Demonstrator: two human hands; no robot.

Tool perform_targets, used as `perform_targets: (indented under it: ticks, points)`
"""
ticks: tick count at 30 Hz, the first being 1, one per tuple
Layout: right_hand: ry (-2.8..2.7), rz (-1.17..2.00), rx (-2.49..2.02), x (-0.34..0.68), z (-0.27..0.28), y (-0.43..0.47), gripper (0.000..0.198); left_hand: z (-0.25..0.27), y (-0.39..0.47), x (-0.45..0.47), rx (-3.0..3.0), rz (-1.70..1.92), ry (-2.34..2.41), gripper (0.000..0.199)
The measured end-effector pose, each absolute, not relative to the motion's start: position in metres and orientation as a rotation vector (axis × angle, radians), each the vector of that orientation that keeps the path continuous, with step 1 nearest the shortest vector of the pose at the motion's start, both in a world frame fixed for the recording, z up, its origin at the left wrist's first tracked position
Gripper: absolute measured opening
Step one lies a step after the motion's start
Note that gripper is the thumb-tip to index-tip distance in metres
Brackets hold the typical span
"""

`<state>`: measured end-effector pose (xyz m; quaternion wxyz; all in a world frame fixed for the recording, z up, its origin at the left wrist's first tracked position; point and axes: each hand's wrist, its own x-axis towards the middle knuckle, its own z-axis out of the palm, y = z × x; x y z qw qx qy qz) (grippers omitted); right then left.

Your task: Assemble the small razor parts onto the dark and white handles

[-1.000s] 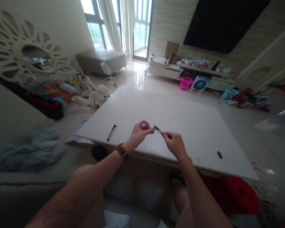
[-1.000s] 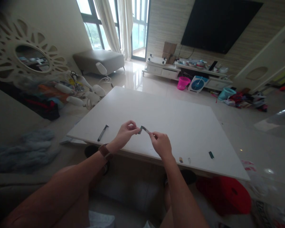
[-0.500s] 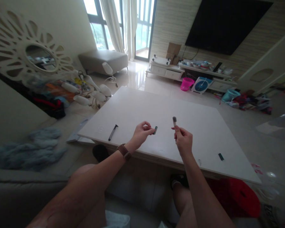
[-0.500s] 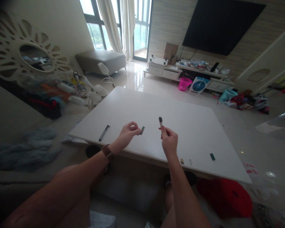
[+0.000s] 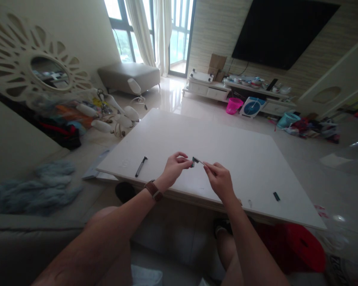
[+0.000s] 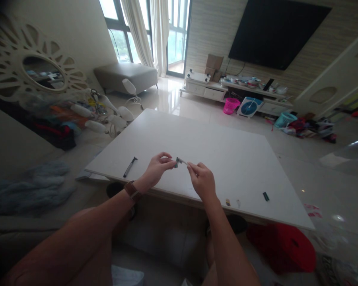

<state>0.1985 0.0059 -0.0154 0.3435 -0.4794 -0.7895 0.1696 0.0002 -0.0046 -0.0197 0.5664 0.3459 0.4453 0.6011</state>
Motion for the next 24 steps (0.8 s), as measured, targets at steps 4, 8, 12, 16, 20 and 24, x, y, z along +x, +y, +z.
perform_targets:
  ticks: [4,8,12,16,20,24]
  points:
    - [-2.184,0.387,-1.233,0.2021,-0.0151,0.0046,0.031,-0.021,-0.0017,-0.0025,0.742,1.483,1.072,0.039]
    - [-2.109,0.338,-1.248,0.2017,-0.0135,0.0033,0.031,-0.0201,-0.0026,-0.001,0.77,1.442,1.1,0.039]
    - [-2.113,0.354,-1.265,0.2004,-0.0144,0.0039,0.03,-0.0202,-0.0026,-0.0001,0.76,1.445,1.087,0.038]
    - [-2.182,0.442,-1.16,0.2032,-0.0146,0.0052,0.027,-0.0198,-0.0016,-0.0016,0.758,1.475,1.132,0.038]
    - [-2.042,0.35,-1.226,0.2039,-0.0148,0.0059,0.027,-0.0198,-0.0018,-0.0011,0.766,1.442,1.118,0.039]
    - [-2.151,0.4,-1.208,0.203,-0.0155,0.0047,0.026,-0.0213,-0.0003,-0.0018,0.755,1.462,1.123,0.038]
